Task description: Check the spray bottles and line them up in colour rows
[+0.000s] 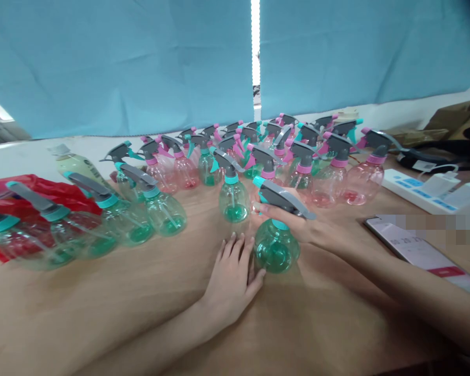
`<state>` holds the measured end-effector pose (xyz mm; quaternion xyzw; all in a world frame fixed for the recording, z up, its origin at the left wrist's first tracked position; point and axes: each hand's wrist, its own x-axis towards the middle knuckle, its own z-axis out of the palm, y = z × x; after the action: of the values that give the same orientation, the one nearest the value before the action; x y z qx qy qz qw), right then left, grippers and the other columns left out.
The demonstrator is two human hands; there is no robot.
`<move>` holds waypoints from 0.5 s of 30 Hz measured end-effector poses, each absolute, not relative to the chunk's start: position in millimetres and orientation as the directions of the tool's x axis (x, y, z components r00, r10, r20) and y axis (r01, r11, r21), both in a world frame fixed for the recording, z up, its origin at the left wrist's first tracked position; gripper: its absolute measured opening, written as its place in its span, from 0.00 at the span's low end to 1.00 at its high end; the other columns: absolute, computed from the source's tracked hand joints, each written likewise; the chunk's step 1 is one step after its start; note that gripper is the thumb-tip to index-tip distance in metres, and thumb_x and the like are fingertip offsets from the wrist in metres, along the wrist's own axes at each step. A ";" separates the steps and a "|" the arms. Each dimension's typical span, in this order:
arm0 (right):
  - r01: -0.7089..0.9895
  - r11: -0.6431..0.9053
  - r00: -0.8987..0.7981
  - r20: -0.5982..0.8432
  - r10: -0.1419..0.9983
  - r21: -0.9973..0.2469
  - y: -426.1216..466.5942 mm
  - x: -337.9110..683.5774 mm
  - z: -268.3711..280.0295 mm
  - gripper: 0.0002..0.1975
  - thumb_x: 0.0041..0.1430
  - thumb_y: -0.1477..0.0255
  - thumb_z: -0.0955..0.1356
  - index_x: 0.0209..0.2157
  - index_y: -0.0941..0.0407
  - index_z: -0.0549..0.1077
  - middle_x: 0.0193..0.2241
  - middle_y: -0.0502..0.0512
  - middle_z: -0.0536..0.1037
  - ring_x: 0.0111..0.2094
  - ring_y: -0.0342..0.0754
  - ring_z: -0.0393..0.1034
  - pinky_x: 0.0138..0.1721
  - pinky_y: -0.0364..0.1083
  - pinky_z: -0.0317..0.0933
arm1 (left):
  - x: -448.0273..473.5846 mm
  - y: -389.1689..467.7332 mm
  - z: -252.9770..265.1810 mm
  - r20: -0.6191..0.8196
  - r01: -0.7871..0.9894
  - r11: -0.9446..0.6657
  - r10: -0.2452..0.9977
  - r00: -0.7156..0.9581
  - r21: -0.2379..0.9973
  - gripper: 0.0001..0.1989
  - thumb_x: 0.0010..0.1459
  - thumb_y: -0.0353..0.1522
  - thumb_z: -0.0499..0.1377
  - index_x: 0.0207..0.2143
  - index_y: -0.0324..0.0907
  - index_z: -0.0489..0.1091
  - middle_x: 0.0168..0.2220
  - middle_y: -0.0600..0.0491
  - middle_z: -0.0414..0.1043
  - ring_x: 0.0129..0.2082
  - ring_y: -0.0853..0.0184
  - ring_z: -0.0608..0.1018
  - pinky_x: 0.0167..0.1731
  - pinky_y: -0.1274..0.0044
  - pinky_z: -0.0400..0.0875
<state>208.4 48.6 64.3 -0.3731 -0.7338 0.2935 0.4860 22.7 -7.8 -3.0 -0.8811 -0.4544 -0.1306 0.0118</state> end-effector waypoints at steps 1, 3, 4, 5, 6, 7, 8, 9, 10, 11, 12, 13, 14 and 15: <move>0.277 0.528 -0.230 0.479 0.847 -0.803 45.2 208.8 68.2 0.13 0.55 0.55 0.68 0.30 0.50 0.69 0.27 0.47 0.66 0.28 0.44 0.61 0.30 0.46 0.60 | 22.8 -7.8 -2.6 0.239 0.805 -0.585 0.799 0.552 0.097 0.26 0.62 0.39 0.56 0.58 0.32 0.58 0.60 0.35 0.62 0.61 0.46 0.63 0.58 0.53 0.57; 0.272 0.506 -0.229 0.455 0.860 -0.819 37.3 209.4 77.7 0.11 0.56 0.57 0.67 0.33 0.49 0.70 0.30 0.49 0.70 0.32 0.46 0.66 0.35 0.48 0.63 | 22.9 -8.1 -2.0 0.247 0.804 -0.587 0.797 0.552 0.098 0.26 0.63 0.39 0.55 0.58 0.33 0.58 0.60 0.36 0.62 0.61 0.47 0.63 0.57 0.53 0.58; 0.246 0.509 -0.260 0.449 0.855 -0.825 33.7 209.5 82.4 0.10 0.57 0.58 0.67 0.33 0.50 0.71 0.30 0.49 0.71 0.34 0.46 0.67 0.37 0.48 0.63 | 22.8 -8.2 -1.8 0.252 0.802 -0.589 0.795 0.552 0.099 0.26 0.63 0.39 0.54 0.58 0.33 0.58 0.60 0.36 0.62 0.61 0.47 0.63 0.57 0.54 0.58; 0.214 0.515 -0.295 0.448 0.844 -0.830 30.8 209.5 86.5 0.09 0.58 0.60 0.66 0.34 0.50 0.70 0.31 0.49 0.72 0.34 0.46 0.68 0.38 0.48 0.64 | 22.7 -8.3 -1.8 0.256 0.800 -0.591 0.793 0.554 0.100 0.25 0.63 0.38 0.54 0.58 0.33 0.58 0.60 0.36 0.62 0.61 0.47 0.63 0.57 0.54 0.58; 0.190 0.517 -0.319 0.445 0.837 -0.835 28.7 209.5 89.6 0.07 0.59 0.62 0.66 0.34 0.50 0.70 0.31 0.49 0.73 0.35 0.46 0.68 0.38 0.47 0.64 | 22.6 -8.3 -1.8 0.258 0.799 -0.592 0.791 0.554 0.100 0.25 0.63 0.38 0.54 0.58 0.33 0.58 0.59 0.36 0.62 0.61 0.47 0.63 0.57 0.54 0.59; 0.175 0.518 -0.333 0.445 0.831 -0.837 27.5 209.5 91.7 0.06 0.58 0.64 0.66 0.35 0.51 0.70 0.32 0.49 0.73 0.35 0.46 0.68 0.38 0.47 0.64 | 22.3 -8.4 -2.0 0.260 0.799 -0.594 0.790 0.555 0.099 0.25 0.63 0.38 0.54 0.58 0.33 0.58 0.59 0.36 0.62 0.61 0.47 0.63 0.57 0.54 0.59; 0.172 0.518 -0.337 0.444 0.830 -0.838 27.2 209.5 92.6 0.06 0.58 0.65 0.67 0.37 0.51 0.70 0.33 0.49 0.74 0.34 0.45 0.69 0.38 0.46 0.65 | 22.1 -8.4 -2.4 0.262 0.798 -0.595 0.789 0.556 0.099 0.26 0.63 0.38 0.54 0.58 0.32 0.57 0.59 0.35 0.62 0.61 0.47 0.63 0.57 0.54 0.59; 0.179 0.516 -0.335 0.441 0.833 -0.838 27.5 209.5 92.6 0.07 0.57 0.66 0.67 0.38 0.51 0.70 0.33 0.49 0.75 0.34 0.45 0.69 0.38 0.46 0.65 | 21.9 -8.4 -2.7 0.267 0.797 -0.596 0.787 0.556 0.099 0.26 0.63 0.38 0.54 0.58 0.32 0.57 0.59 0.35 0.62 0.61 0.47 0.63 0.57 0.54 0.59; 0.187 0.514 -0.333 0.438 0.835 -0.837 28.3 209.5 91.8 0.08 0.57 0.67 0.67 0.39 0.51 0.71 0.34 0.49 0.75 0.34 0.45 0.69 0.38 0.46 0.65 | 21.8 -8.4 -3.1 0.273 0.796 -0.598 0.785 0.555 0.100 0.26 0.63 0.38 0.53 0.58 0.32 0.57 0.59 0.35 0.63 0.61 0.47 0.63 0.57 0.54 0.59; 0.187 0.515 -0.332 0.440 0.835 -0.836 29.2 209.4 90.5 0.09 0.57 0.68 0.68 0.40 0.51 0.71 0.34 0.49 0.76 0.34 0.45 0.69 0.38 0.46 0.65 | 21.6 -8.4 -3.5 0.279 0.794 -0.599 0.783 0.555 0.102 0.26 0.63 0.38 0.53 0.59 0.32 0.57 0.59 0.35 0.63 0.61 0.47 0.63 0.57 0.54 0.59; 0.181 0.519 -0.322 0.448 0.834 -0.835 29.9 209.1 89.2 0.09 0.56 0.67 0.68 0.40 0.51 0.71 0.34 0.50 0.76 0.34 0.45 0.70 0.38 0.46 0.65 | 21.5 -8.4 -3.8 0.282 0.793 -0.600 0.783 0.555 0.105 0.26 0.63 0.39 0.53 0.59 0.33 0.56 0.59 0.35 0.62 0.61 0.47 0.63 0.57 0.54 0.59; 0.174 0.524 -0.311 0.458 0.833 -0.834 30.4 208.7 88.1 0.10 0.56 0.67 0.68 0.41 0.51 0.71 0.34 0.50 0.76 0.33 0.45 0.70 0.37 0.46 0.66 | 21.4 -8.5 -3.9 0.283 0.793 -0.600 0.783 0.554 0.107 0.26 0.63 0.39 0.53 0.59 0.33 0.56 0.59 0.35 0.62 0.61 0.47 0.62 0.56 0.54 0.60; 0.170 0.524 -0.300 0.463 0.834 -0.835 30.4 208.2 87.3 0.10 0.56 0.66 0.68 0.40 0.51 0.72 0.33 0.50 0.76 0.32 0.45 0.70 0.35 0.46 0.66 | 21.3 -8.5 -3.9 0.281 0.794 -0.599 0.784 0.554 0.107 0.26 0.63 0.39 0.53 0.59 0.33 0.56 0.60 0.35 0.62 0.62 0.47 0.62 0.56 0.54 0.60; 0.169 0.524 -0.288 0.467 0.836 -0.835 30.1 207.5 86.7 0.10 0.56 0.65 0.68 0.40 0.51 0.72 0.32 0.50 0.76 0.31 0.45 0.70 0.34 0.46 0.66 | 21.2 -8.6 -3.9 0.277 0.795 -0.597 0.786 0.553 0.106 0.26 0.63 0.39 0.53 0.59 0.32 0.57 0.60 0.35 0.62 0.62 0.47 0.62 0.57 0.54 0.60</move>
<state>207.5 30.1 86.7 -0.3463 -0.7254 0.3434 0.4856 21.2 -8.6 -3.9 -0.8810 -0.4486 -0.1492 0.0158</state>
